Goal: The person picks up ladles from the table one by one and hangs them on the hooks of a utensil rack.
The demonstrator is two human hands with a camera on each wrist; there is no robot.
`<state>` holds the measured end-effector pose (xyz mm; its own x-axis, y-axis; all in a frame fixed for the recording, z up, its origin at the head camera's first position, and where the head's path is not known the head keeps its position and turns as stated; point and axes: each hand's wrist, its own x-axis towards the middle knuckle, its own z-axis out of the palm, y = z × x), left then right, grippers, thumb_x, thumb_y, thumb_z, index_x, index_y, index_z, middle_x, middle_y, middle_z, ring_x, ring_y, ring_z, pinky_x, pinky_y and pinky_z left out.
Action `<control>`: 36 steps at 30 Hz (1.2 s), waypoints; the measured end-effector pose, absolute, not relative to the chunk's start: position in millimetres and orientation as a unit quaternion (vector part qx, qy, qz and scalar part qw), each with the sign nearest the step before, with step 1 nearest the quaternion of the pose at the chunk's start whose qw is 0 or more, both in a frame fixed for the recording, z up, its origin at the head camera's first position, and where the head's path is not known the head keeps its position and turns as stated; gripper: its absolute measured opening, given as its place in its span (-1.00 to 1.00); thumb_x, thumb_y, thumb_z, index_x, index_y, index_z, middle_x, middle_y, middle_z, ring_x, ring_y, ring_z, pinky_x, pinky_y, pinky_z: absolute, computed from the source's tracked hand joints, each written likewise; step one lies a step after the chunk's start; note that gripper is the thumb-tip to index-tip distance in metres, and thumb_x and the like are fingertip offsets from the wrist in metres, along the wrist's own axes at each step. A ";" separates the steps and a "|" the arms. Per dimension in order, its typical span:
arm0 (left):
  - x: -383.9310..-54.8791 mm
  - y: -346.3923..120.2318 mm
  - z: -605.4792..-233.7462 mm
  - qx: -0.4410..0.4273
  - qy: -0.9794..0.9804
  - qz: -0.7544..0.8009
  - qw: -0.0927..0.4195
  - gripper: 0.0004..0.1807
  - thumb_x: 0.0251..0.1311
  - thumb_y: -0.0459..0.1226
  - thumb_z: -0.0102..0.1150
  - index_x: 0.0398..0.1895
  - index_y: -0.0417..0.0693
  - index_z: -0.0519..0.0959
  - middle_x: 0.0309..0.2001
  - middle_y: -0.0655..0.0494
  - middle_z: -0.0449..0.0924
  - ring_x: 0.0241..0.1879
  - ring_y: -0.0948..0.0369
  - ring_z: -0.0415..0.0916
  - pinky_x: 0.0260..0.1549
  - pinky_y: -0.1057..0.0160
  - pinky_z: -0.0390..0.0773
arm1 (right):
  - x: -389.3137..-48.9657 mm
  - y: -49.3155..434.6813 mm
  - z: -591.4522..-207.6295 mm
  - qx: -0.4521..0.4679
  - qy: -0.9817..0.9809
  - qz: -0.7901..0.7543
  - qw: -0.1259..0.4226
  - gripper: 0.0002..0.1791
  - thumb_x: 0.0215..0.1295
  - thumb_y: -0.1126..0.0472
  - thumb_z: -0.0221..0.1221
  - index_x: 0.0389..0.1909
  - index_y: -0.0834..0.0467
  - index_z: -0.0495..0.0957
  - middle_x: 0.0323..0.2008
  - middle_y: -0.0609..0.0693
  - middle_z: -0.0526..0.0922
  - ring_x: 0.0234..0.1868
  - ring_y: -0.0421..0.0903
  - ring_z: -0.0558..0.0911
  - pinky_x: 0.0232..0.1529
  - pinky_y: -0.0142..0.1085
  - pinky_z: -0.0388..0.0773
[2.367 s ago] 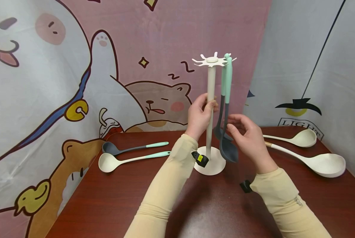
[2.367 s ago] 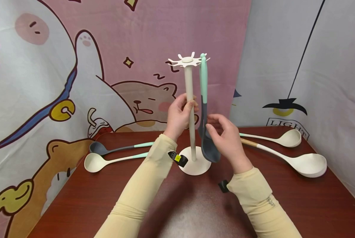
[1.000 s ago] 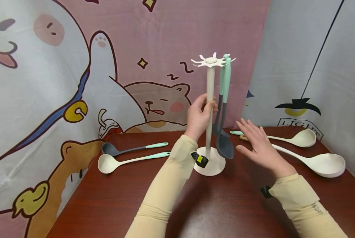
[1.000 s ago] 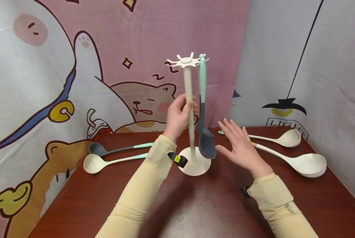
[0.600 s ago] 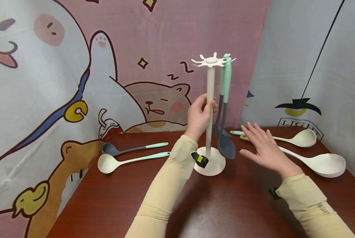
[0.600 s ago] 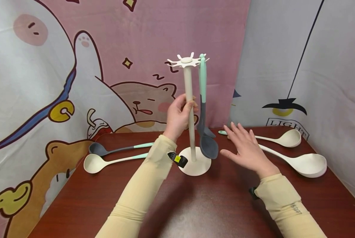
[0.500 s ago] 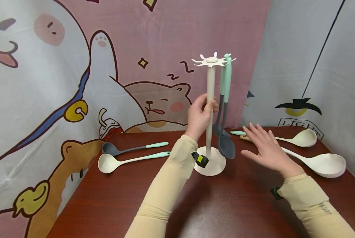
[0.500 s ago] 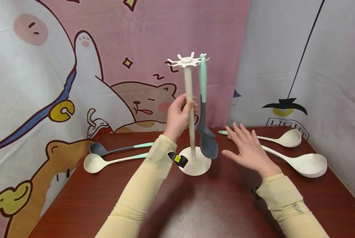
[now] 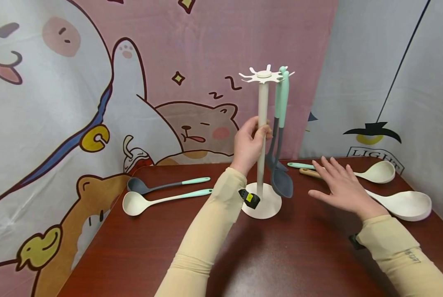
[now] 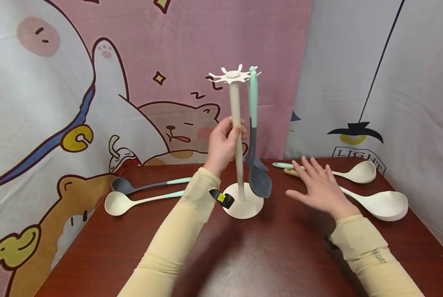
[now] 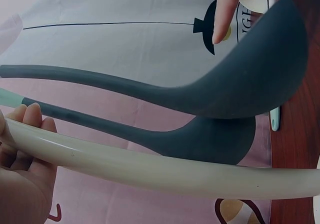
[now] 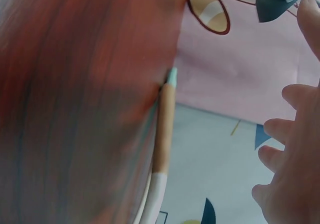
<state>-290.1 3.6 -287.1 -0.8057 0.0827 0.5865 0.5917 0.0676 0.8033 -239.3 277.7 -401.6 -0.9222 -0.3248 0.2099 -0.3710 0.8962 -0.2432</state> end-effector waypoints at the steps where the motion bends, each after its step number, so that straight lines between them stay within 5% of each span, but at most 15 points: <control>1: -289.8 3.4 -286.9 -0.240 -0.704 -0.638 0.199 -0.83 0.39 -0.35 0.14 -0.04 -0.22 0.60 -0.34 0.01 0.65 -0.34 0.24 0.66 -0.24 0.33 0.63 | -240.1 279.4 -402.9 0.176 -0.971 0.137 0.081 0.06 0.30 -0.35 0.12 0.60 0.04 -0.17 0.54 0.28 -0.16 0.52 0.30 -0.21 0.38 0.28 -0.47; 21: -289.6 3.8 -286.1 -0.235 -0.699 -0.648 0.189 -0.83 0.39 -0.36 0.13 -0.04 -0.24 0.59 -0.33 -0.01 0.64 -0.33 0.22 0.67 -0.21 0.28 0.65 | -253.0 315.7 -422.9 0.138 -0.981 0.130 0.043 0.12 0.24 -0.40 0.13 0.58 0.16 -0.11 0.51 0.37 -0.13 0.50 0.37 -0.21 0.35 0.35 -0.39; 36: -288.1 2.9 -284.9 -0.229 -0.712 -0.636 0.189 -0.83 0.41 -0.32 0.13 -0.03 -0.18 0.60 -0.33 0.06 0.65 -0.32 0.27 0.66 -0.23 0.34 0.62 | -261.1 336.4 -432.6 0.118 -0.987 0.111 0.013 0.16 0.24 -0.42 0.11 0.52 0.34 -0.05 0.43 0.51 -0.02 0.41 0.49 -0.03 0.29 0.41 -0.16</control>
<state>-288.1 2.9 -284.9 -0.8232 0.0861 0.5612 0.5673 0.0846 0.8192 -261.1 336.4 -432.6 -0.9718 -0.2303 0.0516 -0.2360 0.9476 -0.2151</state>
